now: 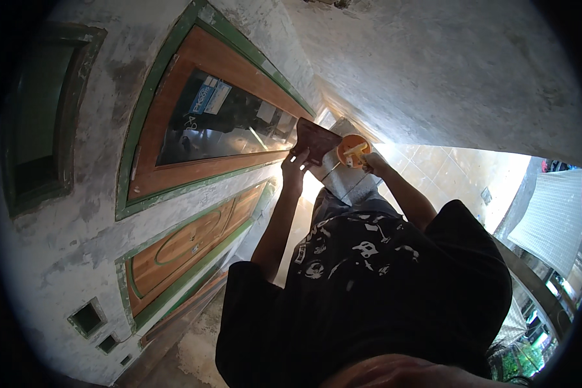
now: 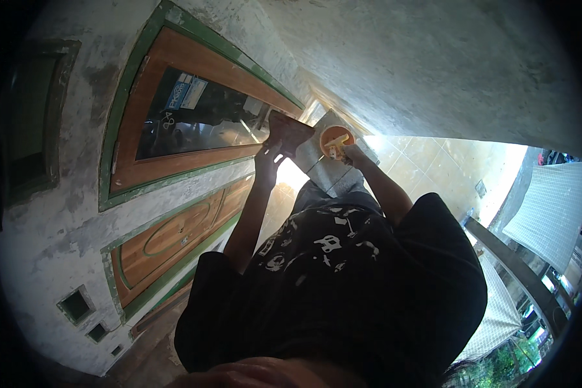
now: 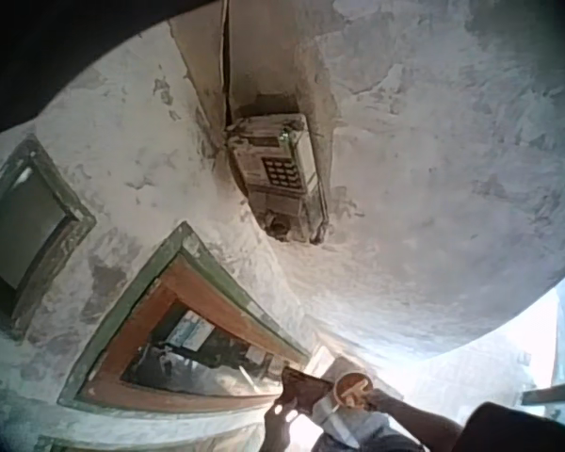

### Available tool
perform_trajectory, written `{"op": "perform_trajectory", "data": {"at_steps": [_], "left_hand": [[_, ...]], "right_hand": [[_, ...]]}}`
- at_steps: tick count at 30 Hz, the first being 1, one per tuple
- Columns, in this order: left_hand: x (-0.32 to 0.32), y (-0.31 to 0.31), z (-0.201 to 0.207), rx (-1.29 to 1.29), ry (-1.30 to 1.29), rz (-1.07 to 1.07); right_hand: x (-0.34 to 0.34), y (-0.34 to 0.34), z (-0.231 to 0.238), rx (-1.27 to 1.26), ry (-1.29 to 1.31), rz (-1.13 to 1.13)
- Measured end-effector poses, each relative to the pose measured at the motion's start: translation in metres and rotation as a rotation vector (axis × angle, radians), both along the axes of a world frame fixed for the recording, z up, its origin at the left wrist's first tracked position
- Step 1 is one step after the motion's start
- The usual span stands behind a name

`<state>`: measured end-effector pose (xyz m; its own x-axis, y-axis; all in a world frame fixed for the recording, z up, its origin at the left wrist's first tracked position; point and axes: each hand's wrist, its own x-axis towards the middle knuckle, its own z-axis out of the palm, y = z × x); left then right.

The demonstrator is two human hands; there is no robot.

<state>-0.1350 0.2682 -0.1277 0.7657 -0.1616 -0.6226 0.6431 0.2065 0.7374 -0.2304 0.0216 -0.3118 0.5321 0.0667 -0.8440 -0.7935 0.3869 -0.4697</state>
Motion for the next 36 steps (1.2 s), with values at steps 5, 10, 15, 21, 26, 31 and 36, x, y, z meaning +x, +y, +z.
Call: {"op": "perform_trajectory", "data": {"at_steps": [5, 10, 15, 21, 26, 31, 36], "left_hand": [[-0.017, 0.005, -0.020, -0.064, 0.102, 0.016], [-0.021, 0.007, -0.029, -0.063, 0.156, 0.072], [-0.025, 0.011, -0.033, -0.033, 0.162, 0.066], [-0.029, 0.010, -0.036, -0.016, 0.153, 0.084], [-0.029, 0.013, -0.040, -0.086, 0.114, 0.119], [-0.025, 0.011, -0.021, -0.147, 0.052, 0.166], [-0.016, 0.028, 0.032, -0.105, -0.070, 0.232]], "right_hand": [[0.000, 0.004, -0.033, 0.067, 0.187, -0.120], [0.000, 0.002, -0.075, 0.061, 0.208, -0.102], [-0.010, 0.003, -0.099, 0.265, 0.212, -0.252], [-0.054, 0.002, -0.105, 0.227, 0.347, -0.096], [-0.071, -0.004, -0.088, 0.031, 0.349, 0.145], [-0.053, -0.011, -0.081, -0.044, 0.117, 0.381], [0.038, 0.056, 0.053, -0.099, -0.268, 0.368]]}}
